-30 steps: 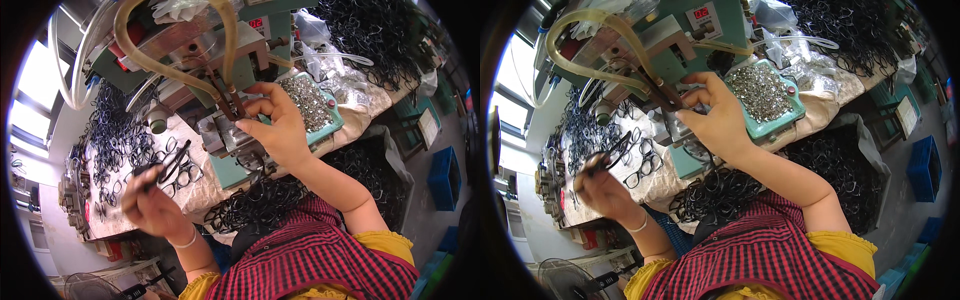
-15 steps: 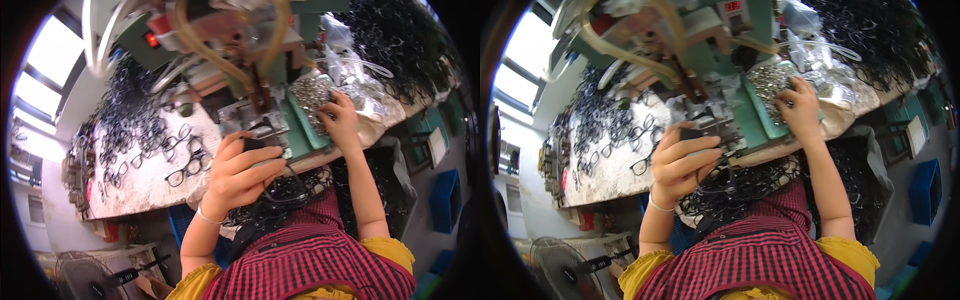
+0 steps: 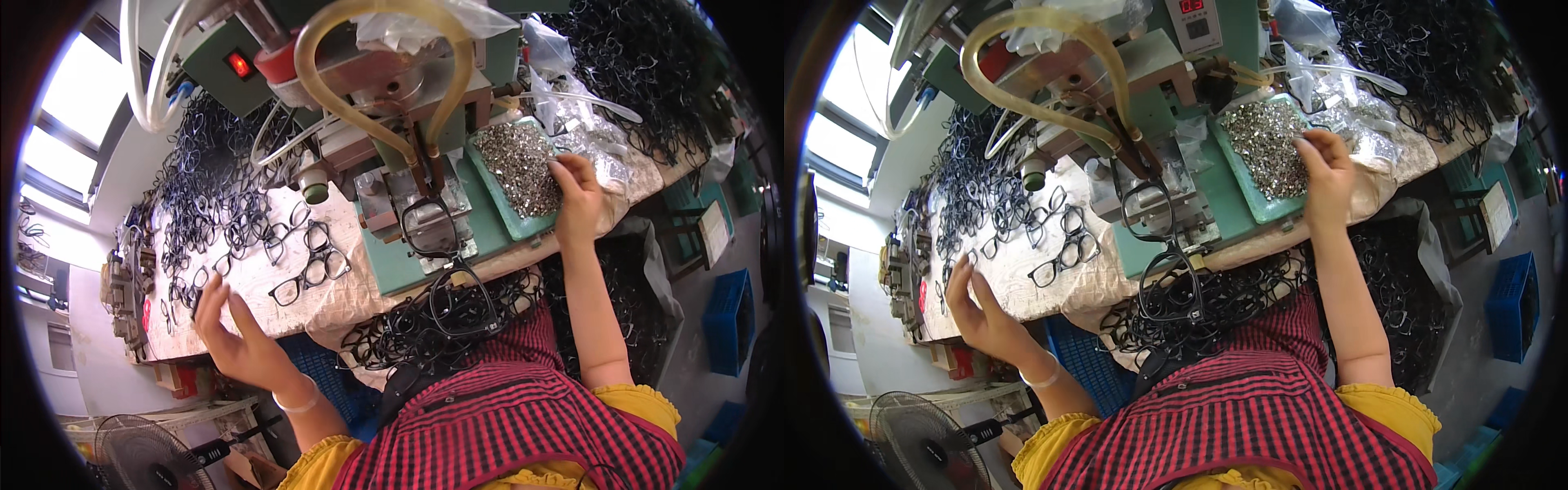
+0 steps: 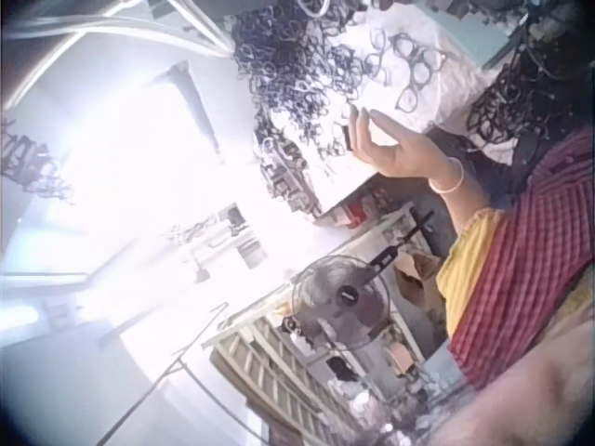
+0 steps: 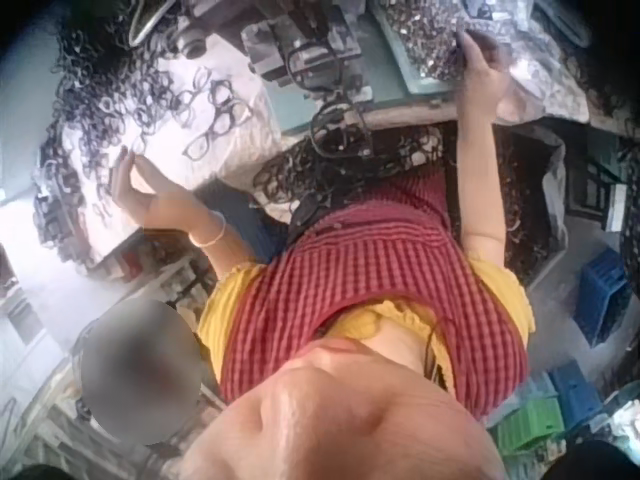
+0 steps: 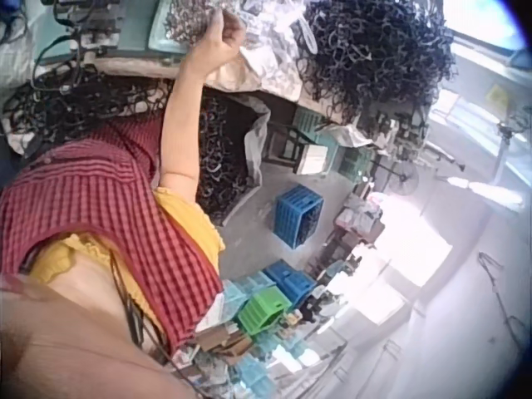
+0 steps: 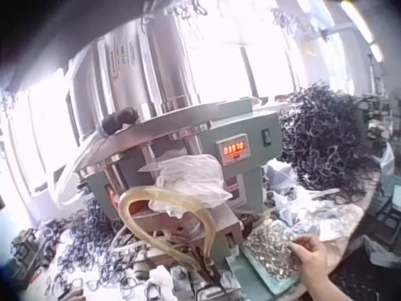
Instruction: The person repeatedly picks up black eyeglass frames, places them into a green fixture on a machine, and presses a lever to attach small metal components. Finished frames are set aside on the table. The process is repeated continuously throughout the clip.
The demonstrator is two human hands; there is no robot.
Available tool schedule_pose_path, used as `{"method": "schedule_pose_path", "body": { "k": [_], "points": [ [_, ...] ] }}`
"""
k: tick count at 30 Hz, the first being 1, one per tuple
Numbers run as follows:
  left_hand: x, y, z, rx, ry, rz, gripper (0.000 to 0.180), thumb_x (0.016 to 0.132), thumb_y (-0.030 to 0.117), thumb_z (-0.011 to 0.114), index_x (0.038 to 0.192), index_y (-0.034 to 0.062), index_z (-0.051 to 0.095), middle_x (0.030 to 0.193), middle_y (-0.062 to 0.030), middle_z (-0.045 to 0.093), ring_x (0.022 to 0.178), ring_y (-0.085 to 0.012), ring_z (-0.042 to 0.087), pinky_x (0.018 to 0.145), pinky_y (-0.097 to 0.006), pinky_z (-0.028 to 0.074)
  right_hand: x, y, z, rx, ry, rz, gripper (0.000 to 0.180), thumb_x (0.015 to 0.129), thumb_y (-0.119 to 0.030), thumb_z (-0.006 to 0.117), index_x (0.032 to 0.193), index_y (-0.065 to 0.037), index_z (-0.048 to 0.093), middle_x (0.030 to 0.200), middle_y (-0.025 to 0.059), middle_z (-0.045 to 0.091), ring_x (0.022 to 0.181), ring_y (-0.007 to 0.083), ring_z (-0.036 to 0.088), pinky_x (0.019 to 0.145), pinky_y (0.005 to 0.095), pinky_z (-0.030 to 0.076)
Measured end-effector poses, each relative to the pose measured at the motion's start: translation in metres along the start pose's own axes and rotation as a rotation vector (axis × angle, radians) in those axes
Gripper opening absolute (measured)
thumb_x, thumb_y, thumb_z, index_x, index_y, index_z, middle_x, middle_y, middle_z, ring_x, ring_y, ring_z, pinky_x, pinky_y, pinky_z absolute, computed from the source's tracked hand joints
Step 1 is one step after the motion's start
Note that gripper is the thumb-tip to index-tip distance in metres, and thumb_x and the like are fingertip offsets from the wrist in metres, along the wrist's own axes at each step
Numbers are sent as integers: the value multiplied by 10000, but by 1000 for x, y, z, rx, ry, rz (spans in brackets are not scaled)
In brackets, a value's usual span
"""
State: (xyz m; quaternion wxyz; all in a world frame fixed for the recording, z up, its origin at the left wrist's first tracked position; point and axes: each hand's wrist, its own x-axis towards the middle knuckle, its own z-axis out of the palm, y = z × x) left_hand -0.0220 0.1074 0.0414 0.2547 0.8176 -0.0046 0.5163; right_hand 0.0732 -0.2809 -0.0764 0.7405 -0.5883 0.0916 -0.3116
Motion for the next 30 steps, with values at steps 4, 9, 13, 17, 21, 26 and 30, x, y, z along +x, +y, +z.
{"method": "schedule_pose_path", "body": {
  "k": [4,9,13,17,21,26,30],
  "points": [
    [13,-51,48,146,-405,148,284,829,-74,658,1086,37,706,983,-139,700,919,-279,631,855,-383,494,11,6,44,3,-112,-14,126,901,-36,696,1021,-10,725,948,20,714,878,82,631,810,221,483],
    [-61,-124,110,262,-789,153,277,757,-71,641,991,59,711,917,-121,701,902,-320,649,798,-410,510,1,-13,45,-187,-187,11,143,891,-61,704,1025,-17,733,944,12,724,852,83,639,798,231,488],
    [-67,-140,105,56,-629,-138,295,785,-21,691,1061,78,720,908,-121,724,839,-278,697,752,-380,537,-19,-27,-4,-606,-116,-334,123,835,-28,723,956,-18,744,921,60,722,877,156,666,812,279,496],
    [-47,-141,89,5,-402,-208,264,887,-29,659,1133,58,700,908,-80,713,823,-184,682,752,-310,535,-33,-38,-40,-582,-49,-180,137,812,16,725,945,-11,743,932,75,718,914,189,669,836,297,498],
    [-31,-134,93,-743,-149,-670,277,969,37,578,1245,51,591,954,-56,613,763,-133,561,706,-304,492,-42,-72,4,-460,-306,-252,166,797,49,704,944,-14,745,933,81,718,923,203,671,848,314,505],
    [-33,-105,108,-1193,-298,-1162,259,1026,217,533,1224,58,585,946,-58,584,772,-162,563,724,-343,522,-29,-71,89,-204,-480,-335,298,779,-12,726,1072,-22,672,911,83,699,863,197,678,820,318,516],
    [-71,-90,102,-1138,-286,-1117,240,1048,234,537,1166,32,587,1034,-104,647,903,-218,662,776,-357,595,-45,-62,105,-69,-466,-128,433,792,-36,718,1199,-11,572,871,53,672,865,141,657,848,293,500]
  ]
}}
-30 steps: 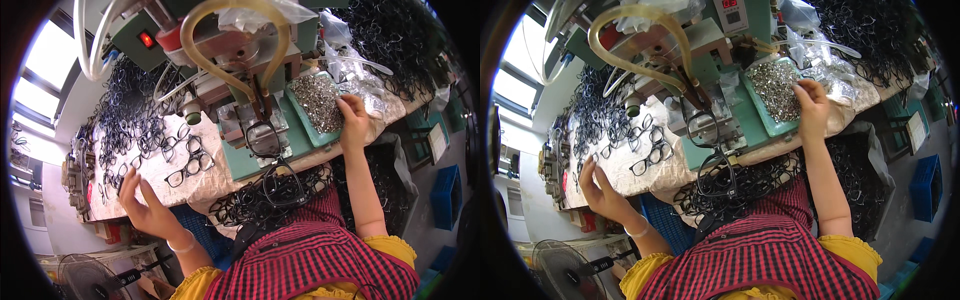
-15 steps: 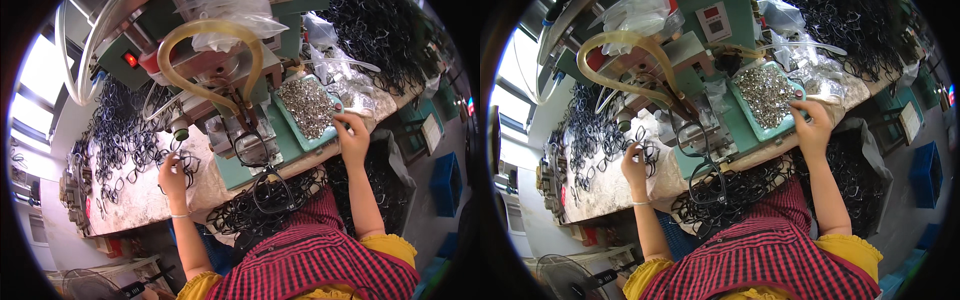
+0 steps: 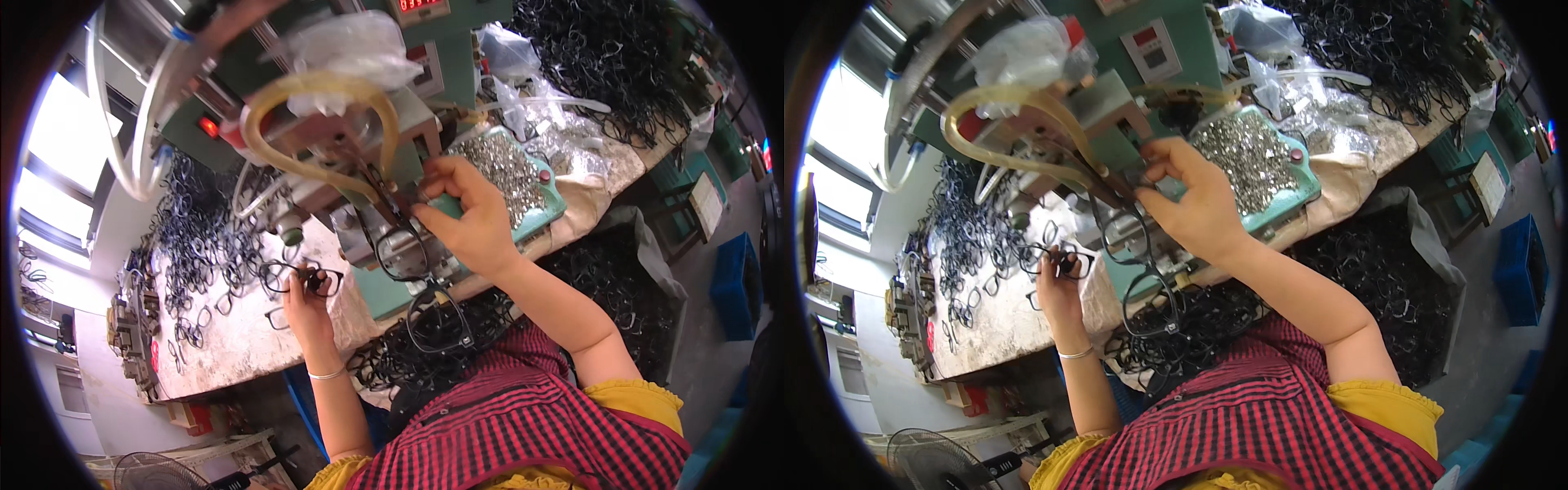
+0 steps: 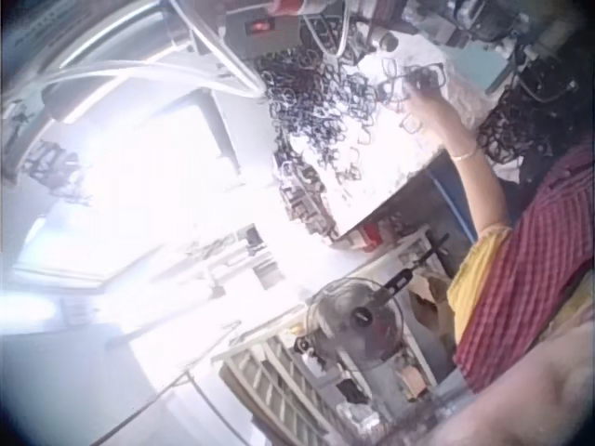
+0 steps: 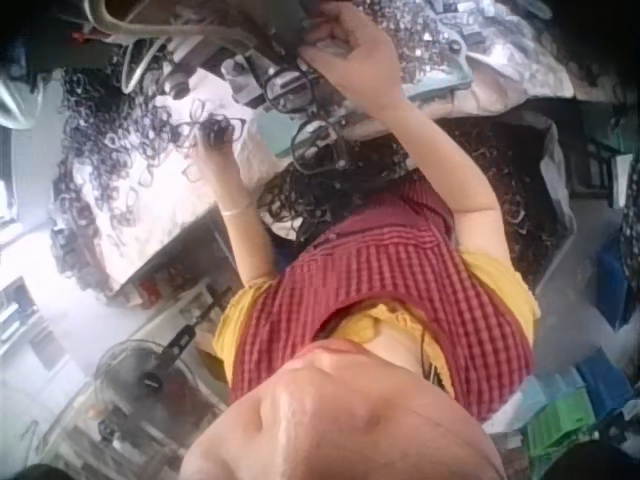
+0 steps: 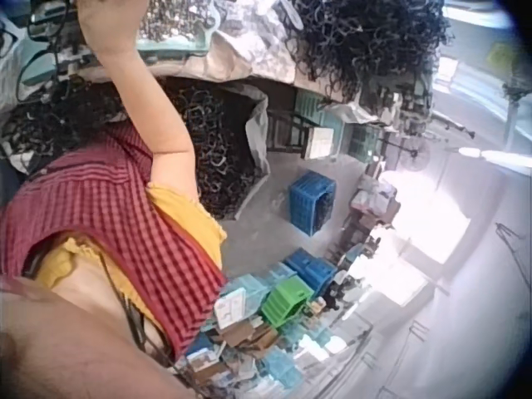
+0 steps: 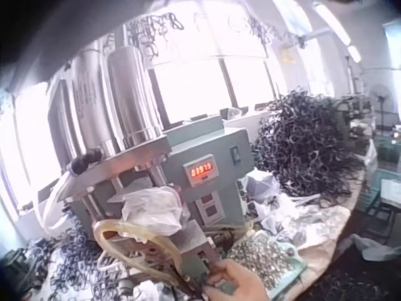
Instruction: The person repeatedly picks up black eyeglass frames, places them into a green fixture on a machine, and presses a lever to attach small metal components. Finished frames are set aside on the table. The process is repeated continuously throughout the clip.
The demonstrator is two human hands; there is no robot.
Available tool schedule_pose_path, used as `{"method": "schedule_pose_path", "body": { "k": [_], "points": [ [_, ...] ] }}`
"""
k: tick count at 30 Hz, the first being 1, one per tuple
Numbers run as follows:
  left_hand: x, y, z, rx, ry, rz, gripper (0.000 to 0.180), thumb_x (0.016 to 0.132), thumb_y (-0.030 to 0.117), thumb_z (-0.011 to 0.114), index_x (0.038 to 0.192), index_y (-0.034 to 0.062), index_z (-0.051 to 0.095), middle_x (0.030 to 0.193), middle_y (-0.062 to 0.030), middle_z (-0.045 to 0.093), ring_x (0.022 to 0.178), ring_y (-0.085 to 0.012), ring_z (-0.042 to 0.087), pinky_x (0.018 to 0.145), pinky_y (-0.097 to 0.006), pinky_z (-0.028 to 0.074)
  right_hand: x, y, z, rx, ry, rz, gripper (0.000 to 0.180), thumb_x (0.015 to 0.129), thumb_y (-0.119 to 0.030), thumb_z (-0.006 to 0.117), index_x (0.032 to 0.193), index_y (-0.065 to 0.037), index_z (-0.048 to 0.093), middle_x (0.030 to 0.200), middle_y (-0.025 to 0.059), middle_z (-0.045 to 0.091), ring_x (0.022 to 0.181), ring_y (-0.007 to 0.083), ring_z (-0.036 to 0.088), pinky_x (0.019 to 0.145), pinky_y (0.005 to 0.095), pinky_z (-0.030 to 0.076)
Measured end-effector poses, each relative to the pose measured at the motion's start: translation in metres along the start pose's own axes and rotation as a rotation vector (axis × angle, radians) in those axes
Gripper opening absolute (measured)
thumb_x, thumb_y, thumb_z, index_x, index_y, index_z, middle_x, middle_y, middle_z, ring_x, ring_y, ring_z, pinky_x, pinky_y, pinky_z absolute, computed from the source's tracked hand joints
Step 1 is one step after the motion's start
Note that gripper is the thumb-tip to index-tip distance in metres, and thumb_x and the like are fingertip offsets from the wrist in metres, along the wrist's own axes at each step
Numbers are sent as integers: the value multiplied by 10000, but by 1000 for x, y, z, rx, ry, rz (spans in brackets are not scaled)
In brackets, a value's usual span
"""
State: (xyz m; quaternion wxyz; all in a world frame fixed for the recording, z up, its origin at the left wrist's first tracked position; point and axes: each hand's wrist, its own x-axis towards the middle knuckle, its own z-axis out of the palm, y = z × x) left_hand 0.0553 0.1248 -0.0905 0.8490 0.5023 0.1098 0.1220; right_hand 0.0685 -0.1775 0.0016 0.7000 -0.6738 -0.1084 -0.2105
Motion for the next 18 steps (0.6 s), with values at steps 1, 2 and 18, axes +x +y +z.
{"method": "schedule_pose_path", "body": {
  "k": [1,2,18],
  "points": [
    [-6,-3,0,23,22,40,207,1036,205,565,1148,33,594,1045,-121,656,929,-237,666,786,-366,592,-6,2,0,15,-1,48,433,790,-39,721,1197,-11,573,865,49,672,867,135,653,853,288,496],
    [-9,0,9,55,37,125,177,1034,188,568,1127,40,595,1035,-126,669,917,-235,674,795,-366,594,-4,-1,0,34,-2,76,433,789,-42,724,1194,-10,575,860,46,672,869,129,649,858,283,491],
    [-86,65,143,812,-698,1171,222,754,45,781,971,79,745,997,-105,753,832,-265,688,839,-399,545,-2,-31,-29,-263,-208,-63,390,817,-102,704,1201,-54,654,1201,167,670,1163,279,631,1010,384,468]
  ]
}}
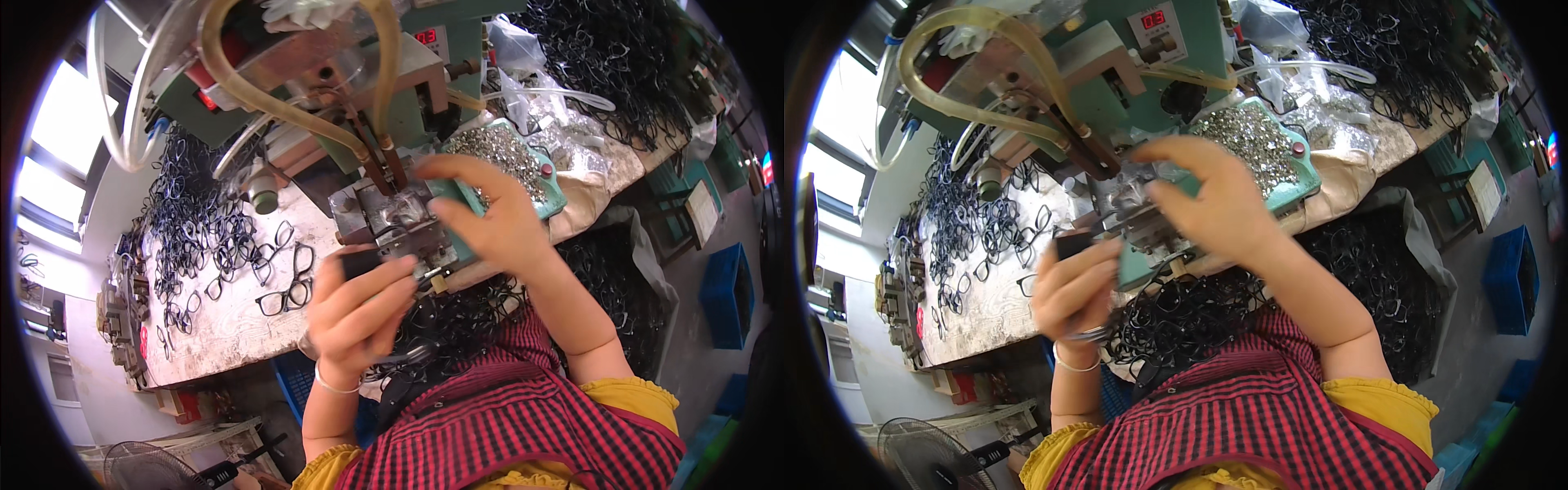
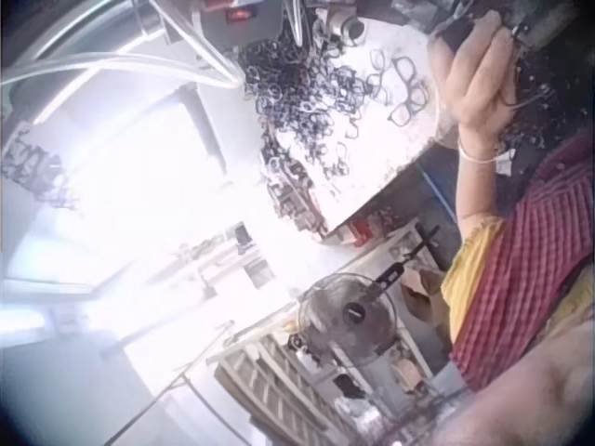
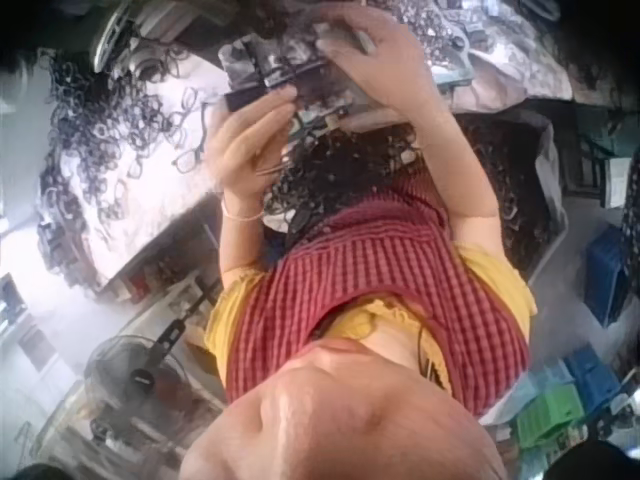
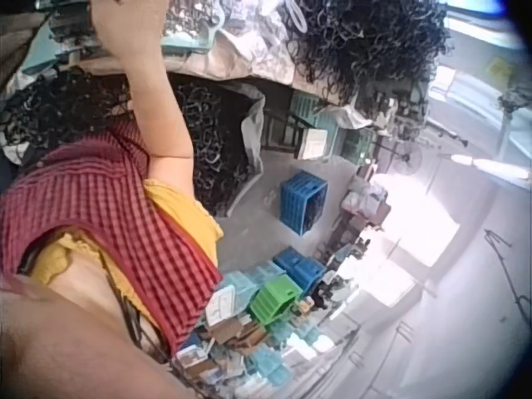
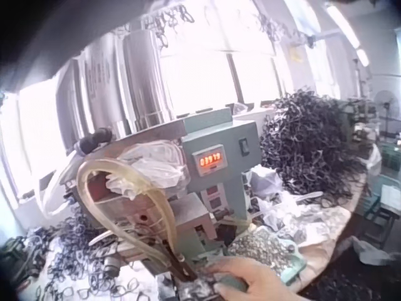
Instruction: The person repeatedly picks up black eyeglass frames, places them into a green fixture on a machine, and presses a lever to attach small metal components. Finished frames are set aside on the table. The process is repeated continuously throughout the clip.
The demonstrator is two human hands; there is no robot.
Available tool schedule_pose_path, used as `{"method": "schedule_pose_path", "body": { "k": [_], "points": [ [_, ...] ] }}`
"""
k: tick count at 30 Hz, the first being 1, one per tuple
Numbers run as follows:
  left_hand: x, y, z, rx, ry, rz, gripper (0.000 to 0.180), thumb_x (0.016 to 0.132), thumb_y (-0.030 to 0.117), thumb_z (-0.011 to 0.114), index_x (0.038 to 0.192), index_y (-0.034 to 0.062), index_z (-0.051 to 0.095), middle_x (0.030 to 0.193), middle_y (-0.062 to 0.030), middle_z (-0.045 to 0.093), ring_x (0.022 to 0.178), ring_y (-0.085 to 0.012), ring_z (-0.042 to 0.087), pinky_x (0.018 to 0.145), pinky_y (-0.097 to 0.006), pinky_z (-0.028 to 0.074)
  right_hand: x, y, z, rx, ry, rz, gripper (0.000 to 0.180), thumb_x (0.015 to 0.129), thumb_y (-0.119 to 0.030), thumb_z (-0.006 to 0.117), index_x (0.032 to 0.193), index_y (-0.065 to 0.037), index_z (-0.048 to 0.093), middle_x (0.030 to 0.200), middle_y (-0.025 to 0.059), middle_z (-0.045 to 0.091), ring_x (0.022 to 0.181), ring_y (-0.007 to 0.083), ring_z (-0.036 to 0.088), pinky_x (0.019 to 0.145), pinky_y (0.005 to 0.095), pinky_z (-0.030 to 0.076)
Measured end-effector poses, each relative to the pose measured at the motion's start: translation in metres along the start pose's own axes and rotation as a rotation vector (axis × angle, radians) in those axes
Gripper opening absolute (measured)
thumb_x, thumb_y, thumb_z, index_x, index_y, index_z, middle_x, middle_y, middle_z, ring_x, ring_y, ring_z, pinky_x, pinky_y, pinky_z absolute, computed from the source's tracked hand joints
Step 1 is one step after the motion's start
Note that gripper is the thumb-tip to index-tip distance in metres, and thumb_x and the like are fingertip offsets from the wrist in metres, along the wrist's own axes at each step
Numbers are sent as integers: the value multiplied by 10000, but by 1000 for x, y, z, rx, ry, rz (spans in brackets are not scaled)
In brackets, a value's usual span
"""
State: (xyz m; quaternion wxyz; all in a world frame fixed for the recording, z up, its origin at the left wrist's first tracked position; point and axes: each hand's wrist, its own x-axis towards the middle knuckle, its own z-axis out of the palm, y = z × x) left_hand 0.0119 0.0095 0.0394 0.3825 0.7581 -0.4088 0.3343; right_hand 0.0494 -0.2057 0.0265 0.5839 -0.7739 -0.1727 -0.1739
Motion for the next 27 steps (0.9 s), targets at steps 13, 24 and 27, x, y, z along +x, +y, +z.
{"method": "schedule_pose_path", "body": {
  "k": [13,24,27],
  "points": [
    [-1,-11,13,12,-128,-18,215,755,57,788,962,90,742,1028,-87,750,874,-273,676,934,-478,505,-10,95,-26,-702,43,-327,92,767,-139,752,842,-94,724,1231,124,653,1233,325,577,935,414,512],
    [-81,12,-96,750,412,-481,236,899,-101,575,1095,-5,665,1171,-142,684,1075,-206,636,909,-309,501,-50,131,-66,241,591,352,224,980,-80,608,1172,-4,697,1064,25,701,925,98,619,862,251,485],
    [-86,-30,-132,808,397,-637,99,894,-20,675,991,-4,690,1097,-130,696,1027,-260,629,936,-366,472,-30,126,-41,170,544,340,213,960,-90,643,1147,-16,716,1044,22,710,926,86,624,851,220,476]
  ]
}}
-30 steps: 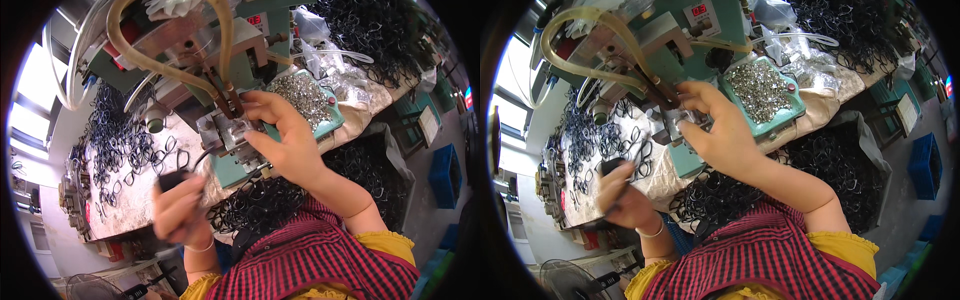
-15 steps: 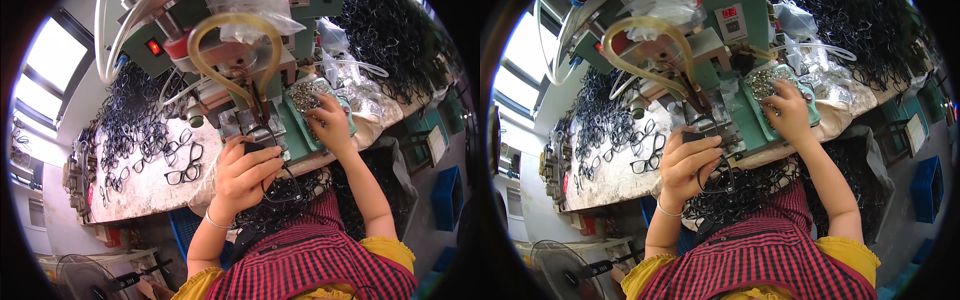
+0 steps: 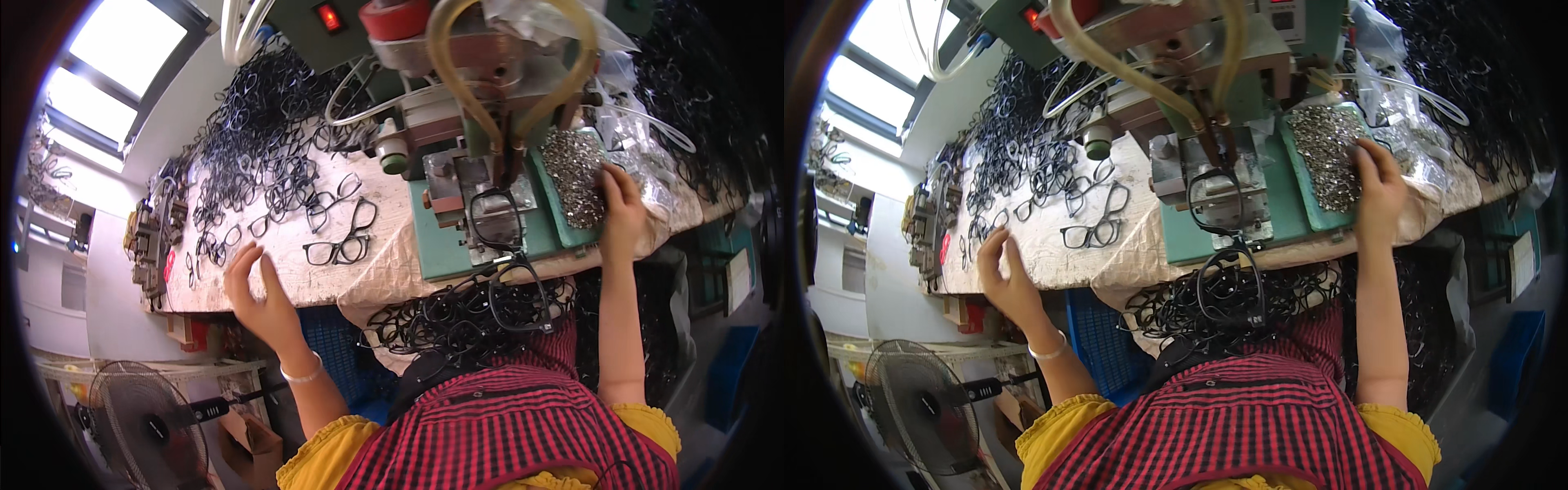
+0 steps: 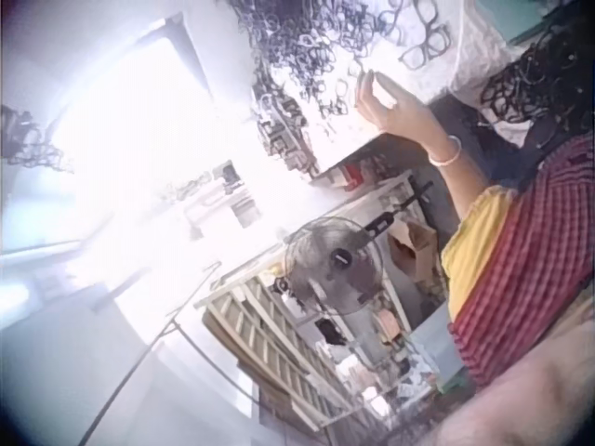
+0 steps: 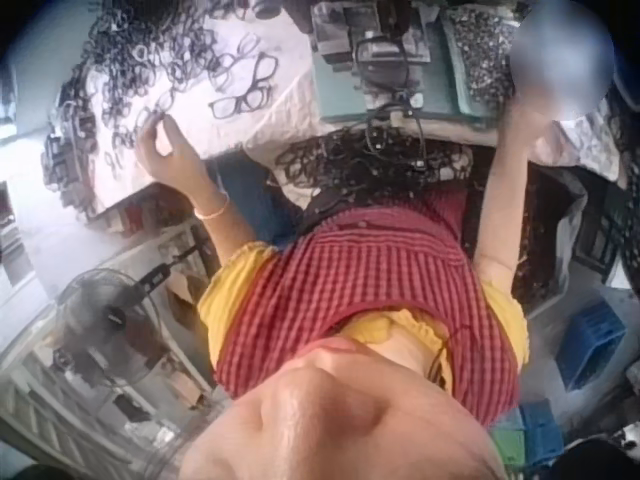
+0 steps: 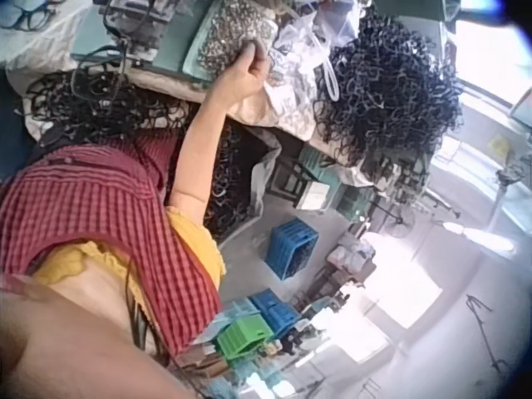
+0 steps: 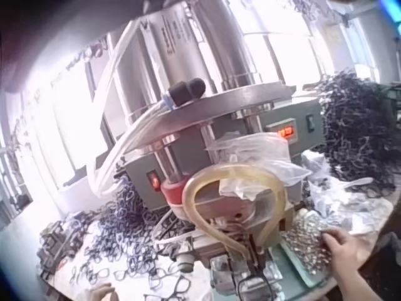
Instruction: The person repeatedly picks up black eyeglass frames, places them into a green fixture on a machine, and presses a lever to attach small metal components. Finished frames are set aside on the table. The process is repeated continuously throughout the clip.
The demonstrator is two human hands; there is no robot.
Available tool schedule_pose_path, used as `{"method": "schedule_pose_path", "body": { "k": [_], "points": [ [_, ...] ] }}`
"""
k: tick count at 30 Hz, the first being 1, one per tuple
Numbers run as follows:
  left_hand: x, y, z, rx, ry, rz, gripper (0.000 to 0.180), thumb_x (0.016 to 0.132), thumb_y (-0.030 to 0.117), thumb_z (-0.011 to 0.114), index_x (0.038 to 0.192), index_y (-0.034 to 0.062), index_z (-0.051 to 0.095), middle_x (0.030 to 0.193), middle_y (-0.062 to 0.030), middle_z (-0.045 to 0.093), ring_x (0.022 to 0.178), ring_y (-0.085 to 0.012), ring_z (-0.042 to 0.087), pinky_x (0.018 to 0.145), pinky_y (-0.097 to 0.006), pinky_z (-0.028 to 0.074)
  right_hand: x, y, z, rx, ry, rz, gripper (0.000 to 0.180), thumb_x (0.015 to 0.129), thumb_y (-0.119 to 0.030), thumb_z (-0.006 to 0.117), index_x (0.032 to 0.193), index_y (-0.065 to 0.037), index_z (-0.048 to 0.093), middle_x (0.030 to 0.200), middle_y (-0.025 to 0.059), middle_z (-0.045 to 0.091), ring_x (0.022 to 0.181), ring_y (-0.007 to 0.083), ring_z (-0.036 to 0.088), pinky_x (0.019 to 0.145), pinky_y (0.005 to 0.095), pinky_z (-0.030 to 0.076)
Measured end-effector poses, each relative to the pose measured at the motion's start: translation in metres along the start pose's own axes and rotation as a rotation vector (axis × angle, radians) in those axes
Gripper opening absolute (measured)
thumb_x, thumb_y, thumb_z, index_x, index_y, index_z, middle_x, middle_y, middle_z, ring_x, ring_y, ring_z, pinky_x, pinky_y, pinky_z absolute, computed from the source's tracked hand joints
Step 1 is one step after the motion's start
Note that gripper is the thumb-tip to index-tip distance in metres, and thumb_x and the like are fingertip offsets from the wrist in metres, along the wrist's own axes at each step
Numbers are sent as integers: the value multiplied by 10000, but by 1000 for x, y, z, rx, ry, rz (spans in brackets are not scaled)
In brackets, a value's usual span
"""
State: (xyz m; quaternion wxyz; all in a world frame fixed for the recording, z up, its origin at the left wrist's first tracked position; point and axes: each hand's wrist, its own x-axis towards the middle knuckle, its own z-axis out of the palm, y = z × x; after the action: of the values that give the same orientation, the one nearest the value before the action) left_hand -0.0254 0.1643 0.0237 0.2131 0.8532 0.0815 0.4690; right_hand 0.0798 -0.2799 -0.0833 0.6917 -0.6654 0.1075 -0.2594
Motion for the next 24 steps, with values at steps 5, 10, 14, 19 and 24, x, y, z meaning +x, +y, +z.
{"method": "schedule_pose_path", "body": {
  "k": [5,10,14,19,24],
  "points": [
    [-1,-21,74,243,-536,-42,187,814,188,790,975,102,751,925,-132,635,898,-331,627,814,-410,500,2,-26,46,-86,-115,-165,154,913,-69,701,1049,-28,757,971,26,732,888,89,631,830,227,480],
    [-52,-30,127,339,-610,-141,228,785,215,753,972,105,685,1009,-152,596,858,-382,627,747,-465,521,-15,-37,22,-371,-95,-266,144,871,-35,714,1009,-13,751,944,58,725,892,134,658,852,267,488],
    [-50,-31,110,165,-506,1,146,816,18,650,950,65,618,938,-162,591,846,-397,600,716,-451,494,-33,-31,-35,-443,-7,-229,152,850,6,712,1000,11,739,951,60,725,910,145,666,846,262,494],
    [-25,2,99,-602,-308,-217,22,993,9,552,979,10,569,887,-9,574,731,-67,543,671,-229,467,-51,-75,-11,-276,-209,-227,141,827,35,699,960,10,740,934,61,718,889,154,669,820,277,505],
    [-34,7,121,-897,-287,-419,199,991,17,528,1164,-30,616,987,-78,647,752,-156,650,719,-264,552,-31,-93,74,-161,-405,-483,100,762,-18,728,862,-29,734,887,90,708,867,237,669,798,331,505]
  ]
}}
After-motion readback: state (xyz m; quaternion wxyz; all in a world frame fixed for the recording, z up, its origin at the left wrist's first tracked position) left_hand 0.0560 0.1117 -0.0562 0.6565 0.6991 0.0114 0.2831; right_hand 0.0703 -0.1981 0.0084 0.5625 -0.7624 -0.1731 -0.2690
